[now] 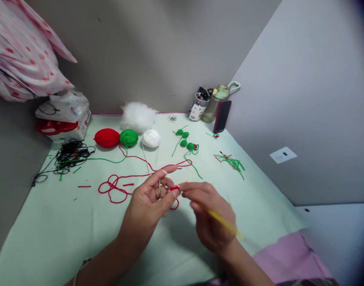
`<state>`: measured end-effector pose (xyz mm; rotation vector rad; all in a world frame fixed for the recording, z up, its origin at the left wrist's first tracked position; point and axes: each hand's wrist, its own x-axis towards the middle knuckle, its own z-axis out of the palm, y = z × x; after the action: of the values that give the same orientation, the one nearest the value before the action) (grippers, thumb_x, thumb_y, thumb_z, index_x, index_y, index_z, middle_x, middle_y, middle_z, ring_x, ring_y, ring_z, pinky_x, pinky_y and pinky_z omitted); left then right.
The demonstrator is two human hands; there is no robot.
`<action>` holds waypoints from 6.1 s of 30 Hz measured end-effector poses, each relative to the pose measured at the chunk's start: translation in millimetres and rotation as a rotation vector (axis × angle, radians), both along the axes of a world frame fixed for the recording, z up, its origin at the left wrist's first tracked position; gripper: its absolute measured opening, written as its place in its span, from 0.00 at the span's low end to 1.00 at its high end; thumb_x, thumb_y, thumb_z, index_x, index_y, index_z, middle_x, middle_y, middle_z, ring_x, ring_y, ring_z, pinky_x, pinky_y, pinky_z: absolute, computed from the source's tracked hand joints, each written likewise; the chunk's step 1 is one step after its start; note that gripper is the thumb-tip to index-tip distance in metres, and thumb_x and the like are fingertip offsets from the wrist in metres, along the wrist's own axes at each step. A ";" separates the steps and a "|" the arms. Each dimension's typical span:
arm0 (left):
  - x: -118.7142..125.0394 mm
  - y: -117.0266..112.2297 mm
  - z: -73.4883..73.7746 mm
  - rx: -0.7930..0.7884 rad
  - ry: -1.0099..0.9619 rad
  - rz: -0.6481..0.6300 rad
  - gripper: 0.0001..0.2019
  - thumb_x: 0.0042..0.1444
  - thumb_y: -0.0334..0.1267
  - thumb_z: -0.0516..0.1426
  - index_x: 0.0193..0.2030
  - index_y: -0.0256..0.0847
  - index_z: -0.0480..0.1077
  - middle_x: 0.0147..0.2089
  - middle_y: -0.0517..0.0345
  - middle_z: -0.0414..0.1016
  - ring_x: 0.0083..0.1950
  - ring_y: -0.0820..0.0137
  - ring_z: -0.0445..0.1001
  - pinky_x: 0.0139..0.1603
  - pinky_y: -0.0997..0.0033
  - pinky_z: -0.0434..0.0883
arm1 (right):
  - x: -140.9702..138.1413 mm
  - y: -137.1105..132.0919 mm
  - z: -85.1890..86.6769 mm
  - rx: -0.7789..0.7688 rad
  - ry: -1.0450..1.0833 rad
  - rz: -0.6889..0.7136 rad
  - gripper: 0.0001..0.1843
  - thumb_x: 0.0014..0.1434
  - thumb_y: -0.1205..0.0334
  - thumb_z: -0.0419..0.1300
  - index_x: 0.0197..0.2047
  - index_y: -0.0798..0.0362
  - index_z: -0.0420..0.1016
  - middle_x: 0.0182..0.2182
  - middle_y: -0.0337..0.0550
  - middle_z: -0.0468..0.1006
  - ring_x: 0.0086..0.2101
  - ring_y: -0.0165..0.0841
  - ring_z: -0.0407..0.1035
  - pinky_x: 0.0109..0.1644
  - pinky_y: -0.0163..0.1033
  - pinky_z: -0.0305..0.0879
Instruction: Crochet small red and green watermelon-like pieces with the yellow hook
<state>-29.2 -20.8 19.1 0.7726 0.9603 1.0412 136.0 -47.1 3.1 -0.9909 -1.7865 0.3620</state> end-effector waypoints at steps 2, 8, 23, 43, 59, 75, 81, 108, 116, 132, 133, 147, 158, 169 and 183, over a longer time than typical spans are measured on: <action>0.4 0.8 -1.1 -0.058 -0.095 -0.040 0.27 0.51 0.39 0.74 0.59 0.44 0.80 0.36 0.62 0.74 0.30 0.77 0.67 0.33 0.76 0.67 | -0.5 -1.7 -2.8 0.095 -0.177 -0.055 0.20 0.69 0.70 0.61 0.58 0.39 0.80 0.43 0.44 0.85 0.43 0.39 0.81 0.46 0.44 0.80; -3.1 6.6 -1.9 -0.221 -0.285 -0.123 0.20 0.56 0.37 0.71 0.56 0.41 0.82 0.25 0.73 0.63 0.21 0.84 0.44 0.37 0.76 0.67 | -0.6 6.7 -3.8 -0.148 0.427 -0.016 0.13 0.74 0.64 0.57 0.49 0.44 0.84 0.36 0.44 0.81 0.34 0.36 0.76 0.38 0.43 0.76; 0.2 4.7 -5.3 -0.263 -0.361 -0.107 0.14 0.57 0.37 0.71 0.50 0.40 0.85 0.18 0.75 0.54 0.21 0.82 0.49 0.42 0.74 0.71 | 1.7 5.6 -2.3 -0.109 0.326 -0.070 0.13 0.71 0.67 0.61 0.49 0.44 0.86 0.37 0.45 0.83 0.35 0.37 0.77 0.39 0.44 0.76; -0.7 3.8 -3.3 -0.110 -0.163 -0.091 0.15 0.57 0.41 0.71 0.51 0.43 0.83 0.25 0.61 0.78 0.34 0.67 0.77 0.45 0.65 0.70 | 3.0 13.2 3.1 -0.404 0.727 0.138 0.11 0.74 0.57 0.59 0.43 0.50 0.82 0.38 0.44 0.85 0.32 0.32 0.79 0.38 0.39 0.78; 2.8 1.1 -5.9 -0.176 -0.295 -0.112 0.23 0.54 0.40 0.74 0.57 0.43 0.81 0.31 0.64 0.74 0.26 0.81 0.63 0.35 0.77 0.68 | 2.6 1.8 -6.2 0.158 -0.124 -0.095 0.17 0.69 0.72 0.61 0.56 0.45 0.82 0.43 0.46 0.83 0.43 0.39 0.80 0.44 0.43 0.80; 4.5 3.1 -9.3 -0.221 -0.336 -0.100 0.18 0.54 0.37 0.73 0.52 0.43 0.85 0.21 0.72 0.63 0.21 0.83 0.52 0.35 0.78 0.68 | -1.8 4.2 -4.5 0.092 -0.046 -0.063 0.19 0.68 0.72 0.62 0.57 0.44 0.83 0.45 0.47 0.84 0.43 0.38 0.80 0.45 0.43 0.80; 0.8 6.4 -9.5 -0.180 -0.299 -0.054 0.15 0.54 0.35 0.72 0.50 0.43 0.85 0.25 0.68 0.68 0.26 0.80 0.61 0.41 0.75 0.69 | 1.1 14.8 -1.7 -0.193 0.529 0.047 0.11 0.73 0.64 0.60 0.46 0.46 0.85 0.36 0.43 0.81 0.34 0.33 0.74 0.35 0.40 0.72; 0.4 1.5 -7.6 -0.036 -0.102 -0.118 0.20 0.55 0.39 0.72 0.56 0.48 0.83 0.36 0.61 0.78 0.30 0.76 0.68 0.36 0.73 0.67 | 2.9 17.9 -6.3 -0.381 0.655 0.164 0.07 0.70 0.59 0.65 0.43 0.47 0.86 0.36 0.42 0.83 0.35 0.32 0.76 0.39 0.38 0.74; -3.1 2.6 -0.2 -0.003 -0.098 -0.095 0.16 0.57 0.38 0.70 0.53 0.45 0.83 0.32 0.63 0.75 0.28 0.76 0.67 0.36 0.72 0.68 | 5.4 13.6 5.5 -0.385 0.651 0.151 0.11 0.74 0.58 0.58 0.42 0.51 0.80 0.36 0.44 0.84 0.30 0.32 0.78 0.35 0.40 0.78; 0.6 3.8 -2.3 -0.198 -0.281 -0.092 0.19 0.56 0.36 0.72 0.55 0.42 0.82 0.20 0.73 0.61 0.22 0.82 0.47 0.36 0.79 0.66 | 3.3 12.6 -4.0 -0.174 0.490 0.054 0.12 0.74 0.64 0.57 0.47 0.46 0.84 0.36 0.43 0.81 0.33 0.34 0.76 0.35 0.41 0.77; 1.0 2.8 -2.2 -0.168 -0.252 -0.096 0.19 0.55 0.36 0.72 0.55 0.43 0.82 0.23 0.71 0.66 0.22 0.82 0.50 0.33 0.80 0.64 | 2.2 14.5 -3.1 -0.211 0.520 0.078 0.11 0.74 0.62 0.58 0.45 0.46 0.84 0.36 0.43 0.81 0.33 0.34 0.76 0.35 0.41 0.76; 0.2 7.3 -6.1 -0.224 -0.320 -0.069 0.16 0.57 0.36 0.71 0.52 0.40 0.84 0.19 0.74 0.58 0.22 0.81 0.49 0.42 0.75 0.71 | 4.1 12.3 -1.7 -0.139 0.432 -0.013 0.12 0.73 0.65 0.59 0.47 0.45 0.85 0.35 0.43 0.81 0.32 0.34 0.76 0.35 0.41 0.76; 1.0 3.0 -6.4 -0.057 -0.144 -0.089 0.14 0.58 0.38 0.70 0.51 0.44 0.84 0.32 0.62 0.77 0.31 0.73 0.73 0.42 0.69 0.70 | 4.3 20.8 -1.7 -0.429 0.734 0.166 0.10 0.71 0.57 0.63 0.41 0.49 0.84 0.36 0.42 0.85 0.29 0.30 0.76 0.35 0.37 0.76; -0.3 1.9 -7.8 -0.020 -0.102 -0.071 0.15 0.60 0.40 0.69 0.53 0.46 0.82 0.29 0.65 0.74 0.33 0.71 0.78 0.45 0.68 0.72 | 8.2 7.6 4.7 -0.190 0.402 0.107 0.12 0.75 0.67 0.55 0.49 0.49 0.81 0.41 0.44 0.85 0.35 0.32 0.79 0.40 0.40 0.79; 3.4 -0.4 -10.5 -0.164 -0.295 -0.102 0.23 0.54 0.41 0.73 0.58 0.44 0.81 0.35 0.61 0.75 0.33 0.75 0.71 0.39 0.74 0.71 | 2.6 6.4 -8.0 0.306 -0.307 -0.107 0.14 0.69 0.71 0.61 0.54 0.48 0.81 0.42 0.48 0.84 0.40 0.38 0.81 0.43 0.42 0.81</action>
<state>-25.8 -21.2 8.6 0.5102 0.7345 0.9437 138.6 -40.7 -4.9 -0.9527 -1.9786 -0.1368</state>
